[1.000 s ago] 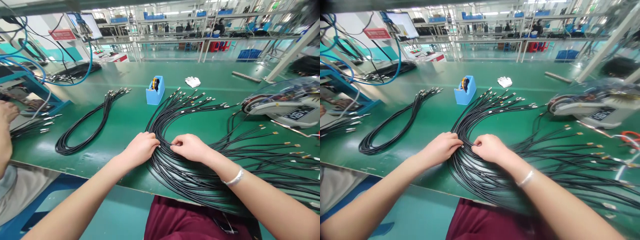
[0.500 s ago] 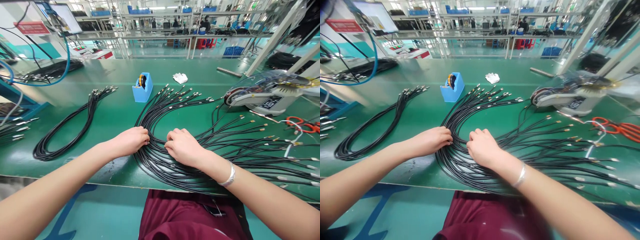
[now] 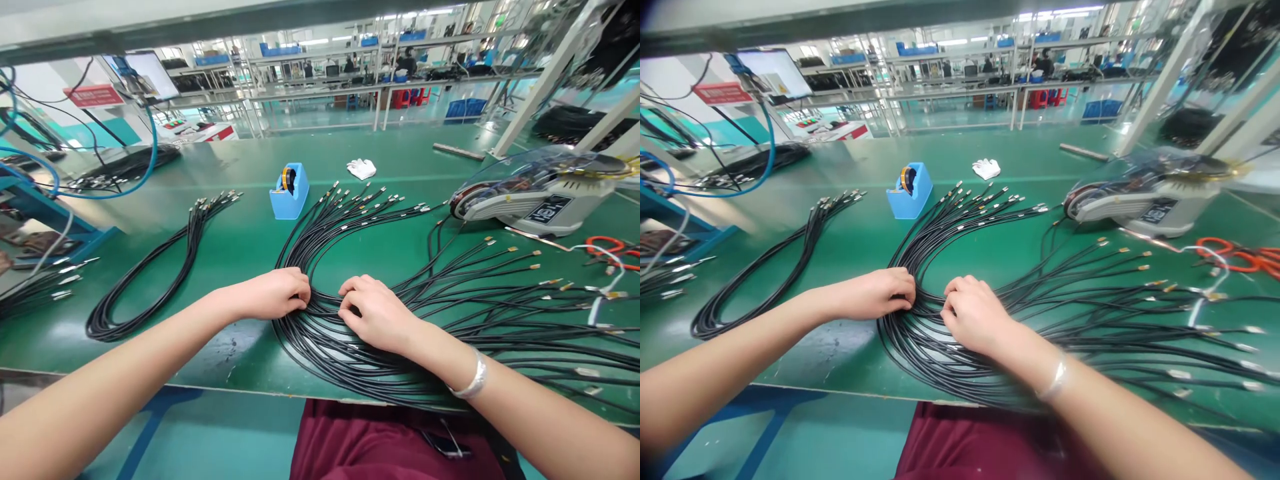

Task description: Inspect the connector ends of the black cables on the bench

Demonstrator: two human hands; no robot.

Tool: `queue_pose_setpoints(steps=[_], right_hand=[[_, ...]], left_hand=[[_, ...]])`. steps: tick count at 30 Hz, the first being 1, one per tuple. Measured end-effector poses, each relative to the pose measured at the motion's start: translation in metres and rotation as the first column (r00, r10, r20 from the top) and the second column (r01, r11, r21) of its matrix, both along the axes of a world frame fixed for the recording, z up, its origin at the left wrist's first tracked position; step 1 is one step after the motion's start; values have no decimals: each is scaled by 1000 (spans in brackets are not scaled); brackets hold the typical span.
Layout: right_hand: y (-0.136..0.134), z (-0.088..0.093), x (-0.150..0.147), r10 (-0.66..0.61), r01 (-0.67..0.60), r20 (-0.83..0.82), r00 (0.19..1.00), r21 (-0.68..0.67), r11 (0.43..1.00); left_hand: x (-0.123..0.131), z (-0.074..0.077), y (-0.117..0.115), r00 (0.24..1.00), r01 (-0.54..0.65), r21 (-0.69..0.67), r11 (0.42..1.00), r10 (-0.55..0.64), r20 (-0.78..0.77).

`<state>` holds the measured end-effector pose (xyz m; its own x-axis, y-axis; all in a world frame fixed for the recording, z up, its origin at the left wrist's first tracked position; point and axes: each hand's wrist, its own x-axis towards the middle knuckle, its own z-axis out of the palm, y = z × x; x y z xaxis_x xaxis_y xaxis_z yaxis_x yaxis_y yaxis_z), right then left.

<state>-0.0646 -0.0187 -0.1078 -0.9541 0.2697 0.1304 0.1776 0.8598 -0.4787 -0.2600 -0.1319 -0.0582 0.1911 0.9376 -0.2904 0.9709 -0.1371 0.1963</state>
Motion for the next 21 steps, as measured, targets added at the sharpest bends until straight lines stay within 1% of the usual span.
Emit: queue_pose_setpoints(steps=[2, 5, 8, 10, 12, 15, 18, 21], right_hand=[[-1, -1, 2, 29, -30, 17, 999, 30, 999], [-4, 0, 9, 71, -67, -21, 997, 144, 987], [-3, 4, 15, 72, -34, -129, 989, 273, 961], [1, 6, 15, 48, 6, -164, 985, 314, 949], [6, 8, 13, 21, 27, -151, 988, 310, 950], [9, 7, 9, 53, -21, -133, 990, 233, 972], [2, 8, 7, 111, -85, -169, 979, 153, 985], [-8, 15, 6, 106, -78, -176, 979, 159, 984]], left_hand=[[4, -3, -3, 1000, 3, 18, 1000, -3, 4], [8, -6, -5, 1000, -2, 39, 999, 2, 5], [8, -4, -6, 1000, -6, 61, 998, 6, 9], [8, 2, -7, 1000, -20, 93, 995, 20, 9], [8, 9, -10, 998, -60, 133, 989, 58, 19], [9, 17, -15, 992, -112, 152, 982, 102, 71], [8, 19, -18, 992, -70, 147, 987, 54, 110], [4, 21, -18, 994, -41, 227, 973, 16, 111]])
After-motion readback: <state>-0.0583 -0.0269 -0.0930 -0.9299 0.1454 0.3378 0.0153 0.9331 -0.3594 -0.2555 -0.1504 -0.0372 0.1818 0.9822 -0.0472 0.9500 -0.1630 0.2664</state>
